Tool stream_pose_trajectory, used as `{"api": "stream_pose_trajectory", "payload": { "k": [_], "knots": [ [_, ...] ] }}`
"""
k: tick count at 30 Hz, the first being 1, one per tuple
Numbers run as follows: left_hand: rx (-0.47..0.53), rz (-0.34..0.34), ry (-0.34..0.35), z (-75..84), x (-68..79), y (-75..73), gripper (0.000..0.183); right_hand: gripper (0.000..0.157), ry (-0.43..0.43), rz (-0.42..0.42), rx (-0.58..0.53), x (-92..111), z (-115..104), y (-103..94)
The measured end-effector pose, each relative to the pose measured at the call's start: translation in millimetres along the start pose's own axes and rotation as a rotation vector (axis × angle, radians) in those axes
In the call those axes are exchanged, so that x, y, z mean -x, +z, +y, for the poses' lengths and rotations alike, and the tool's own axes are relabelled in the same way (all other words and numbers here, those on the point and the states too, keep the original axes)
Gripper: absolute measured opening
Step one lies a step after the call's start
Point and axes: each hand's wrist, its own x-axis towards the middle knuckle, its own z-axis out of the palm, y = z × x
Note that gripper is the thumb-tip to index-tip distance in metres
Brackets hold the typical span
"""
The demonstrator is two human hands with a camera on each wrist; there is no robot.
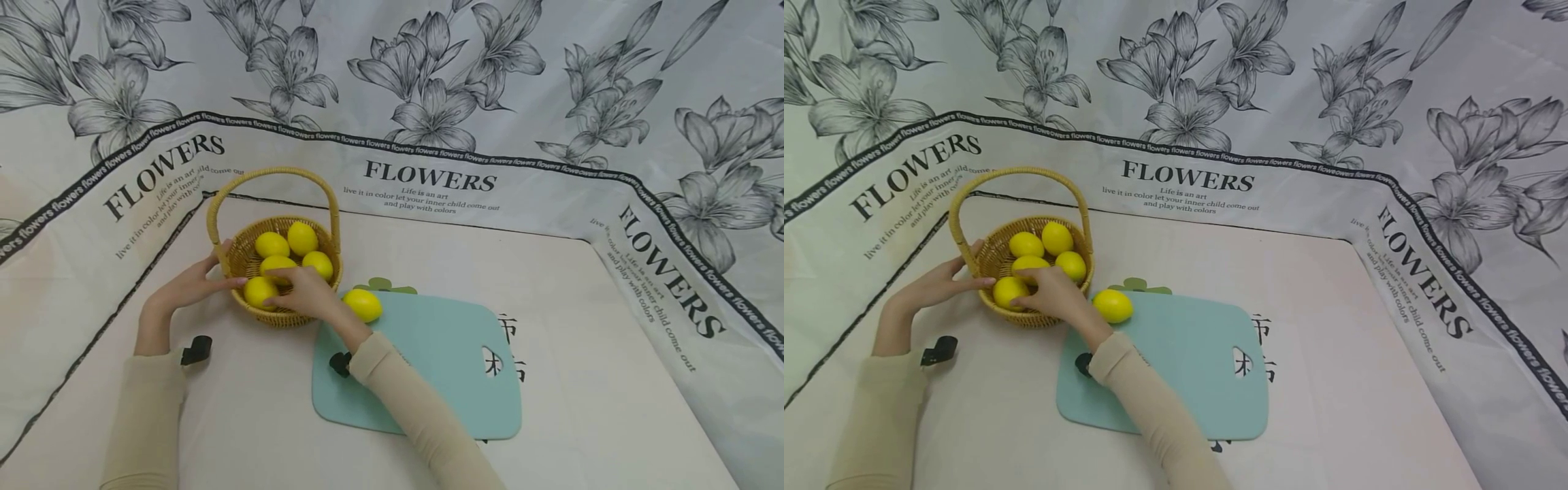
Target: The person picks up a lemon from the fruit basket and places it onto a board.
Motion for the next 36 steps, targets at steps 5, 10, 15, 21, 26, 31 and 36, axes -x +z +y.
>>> {"api": "stream_pose_trajectory", "payload": {
  "k": [5, 10, 15, 21, 26, 31, 36],
  "knots": [
    [0.011, -0.005, -0.001, 1.2, 0.2, 0.2, 0.094, 0.054, -0.008, -0.021, 0.005, -2, 0, 3.3],
    [0.011, -0.004, -0.001, -2.8, -3.1, 0.1, 0.092, 0.050, -0.024, -0.043, 0.028, -5, -1, 5.1],
    [0.014, 0.000, 0.006, -2.5, -3.0, -0.5, 0.091, 0.048, -0.014, -0.042, 0.043, -7, -5, 4.8],
    [0.024, 0.005, -0.001, -0.1, -0.1, -0.4, 0.093, 0.049, 0.011, -0.024, 0.088, -10, -8, 10.7],
    [0.028, 0.001, -0.010, 1.3, -0.2, -0.8, 0.094, 0.050, 0.041, -0.012, 0.111, -15, -8, 14.4],
    [0.024, 0.008, -0.006, 0.5, 0.3, -1.5, 0.093, 0.052, 0.050, -0.016, 0.129, -20, -8, 18.1],
    [0.025, 0.007, 0.001, 0.0, 0.2, -0.9, 0.092, 0.054, 0.073, -0.004, 0.114, -23, -7, 21.1]
  ]
}}
